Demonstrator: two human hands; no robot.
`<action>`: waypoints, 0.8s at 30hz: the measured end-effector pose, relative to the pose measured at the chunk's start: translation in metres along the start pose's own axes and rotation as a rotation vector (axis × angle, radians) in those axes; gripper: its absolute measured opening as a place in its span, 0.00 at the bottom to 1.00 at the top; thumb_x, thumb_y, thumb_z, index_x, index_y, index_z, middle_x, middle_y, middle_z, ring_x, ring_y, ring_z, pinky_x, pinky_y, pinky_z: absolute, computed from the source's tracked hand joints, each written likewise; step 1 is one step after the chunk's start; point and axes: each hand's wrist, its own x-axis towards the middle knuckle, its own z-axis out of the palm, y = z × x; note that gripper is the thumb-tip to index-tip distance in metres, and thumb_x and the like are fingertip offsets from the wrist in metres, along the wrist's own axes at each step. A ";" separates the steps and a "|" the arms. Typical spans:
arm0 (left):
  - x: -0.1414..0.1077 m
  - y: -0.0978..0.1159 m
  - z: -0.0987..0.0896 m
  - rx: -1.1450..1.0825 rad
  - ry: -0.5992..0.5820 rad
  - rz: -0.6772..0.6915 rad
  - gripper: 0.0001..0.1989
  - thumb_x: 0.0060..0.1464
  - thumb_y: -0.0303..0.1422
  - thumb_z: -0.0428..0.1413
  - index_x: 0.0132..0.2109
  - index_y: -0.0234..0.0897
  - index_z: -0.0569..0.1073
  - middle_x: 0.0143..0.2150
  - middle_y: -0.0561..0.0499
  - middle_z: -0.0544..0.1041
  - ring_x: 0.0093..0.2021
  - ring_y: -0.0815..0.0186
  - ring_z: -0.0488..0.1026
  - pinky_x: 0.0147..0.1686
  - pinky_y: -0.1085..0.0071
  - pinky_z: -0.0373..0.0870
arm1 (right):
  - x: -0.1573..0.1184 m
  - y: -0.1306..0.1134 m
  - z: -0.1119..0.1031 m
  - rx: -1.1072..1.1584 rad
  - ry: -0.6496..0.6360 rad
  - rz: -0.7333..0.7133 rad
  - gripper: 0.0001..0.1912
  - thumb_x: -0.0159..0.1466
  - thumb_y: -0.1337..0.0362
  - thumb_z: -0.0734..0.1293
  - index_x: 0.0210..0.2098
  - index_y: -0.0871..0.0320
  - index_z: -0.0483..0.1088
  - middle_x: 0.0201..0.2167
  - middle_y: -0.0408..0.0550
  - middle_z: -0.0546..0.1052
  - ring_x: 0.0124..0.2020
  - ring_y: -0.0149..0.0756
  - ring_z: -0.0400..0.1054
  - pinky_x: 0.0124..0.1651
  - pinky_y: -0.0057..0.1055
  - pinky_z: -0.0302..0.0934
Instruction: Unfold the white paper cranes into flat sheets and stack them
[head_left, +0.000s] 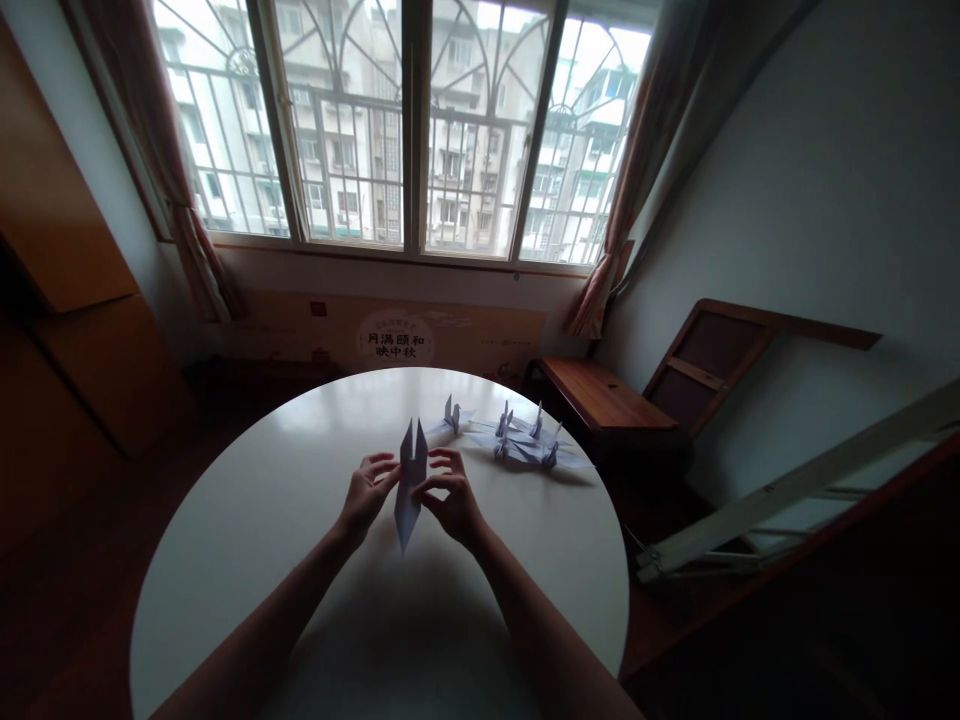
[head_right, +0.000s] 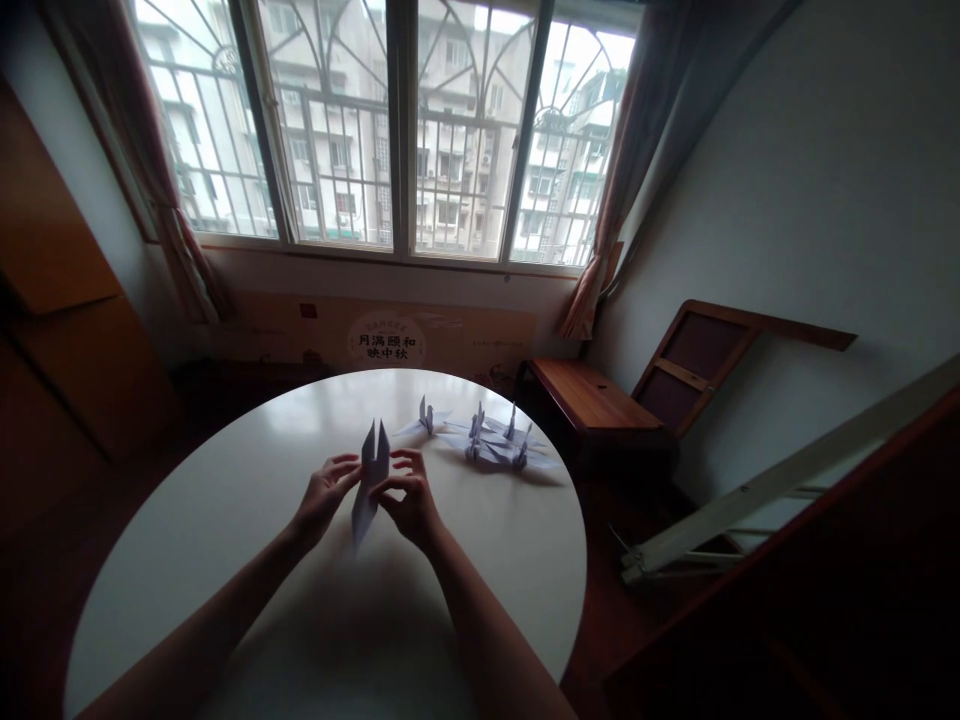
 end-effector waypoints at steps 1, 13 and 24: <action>0.000 0.000 0.000 0.036 0.021 0.040 0.21 0.38 0.48 0.67 0.31 0.34 0.81 0.48 0.40 0.74 0.47 0.54 0.73 0.43 0.65 0.71 | -0.001 -0.001 0.000 -0.033 -0.026 -0.012 0.03 0.55 0.64 0.74 0.25 0.52 0.78 0.54 0.51 0.65 0.52 0.44 0.63 0.53 0.44 0.62; -0.026 0.022 0.014 -0.101 -0.007 0.037 0.27 0.44 0.52 0.63 0.42 0.34 0.70 0.29 0.47 0.79 0.24 0.64 0.74 0.22 0.73 0.66 | 0.000 -0.012 0.010 0.402 -0.006 0.252 0.24 0.57 0.56 0.70 0.51 0.53 0.61 0.37 0.45 0.75 0.36 0.36 0.73 0.42 0.36 0.68; -0.022 0.021 0.014 -0.343 -0.249 -0.141 0.20 0.47 0.45 0.64 0.38 0.33 0.73 0.33 0.46 0.79 0.33 0.59 0.78 0.34 0.66 0.71 | 0.003 -0.009 0.011 0.447 0.176 0.347 0.22 0.53 0.54 0.72 0.41 0.54 0.61 0.27 0.38 0.71 0.21 0.28 0.67 0.24 0.27 0.64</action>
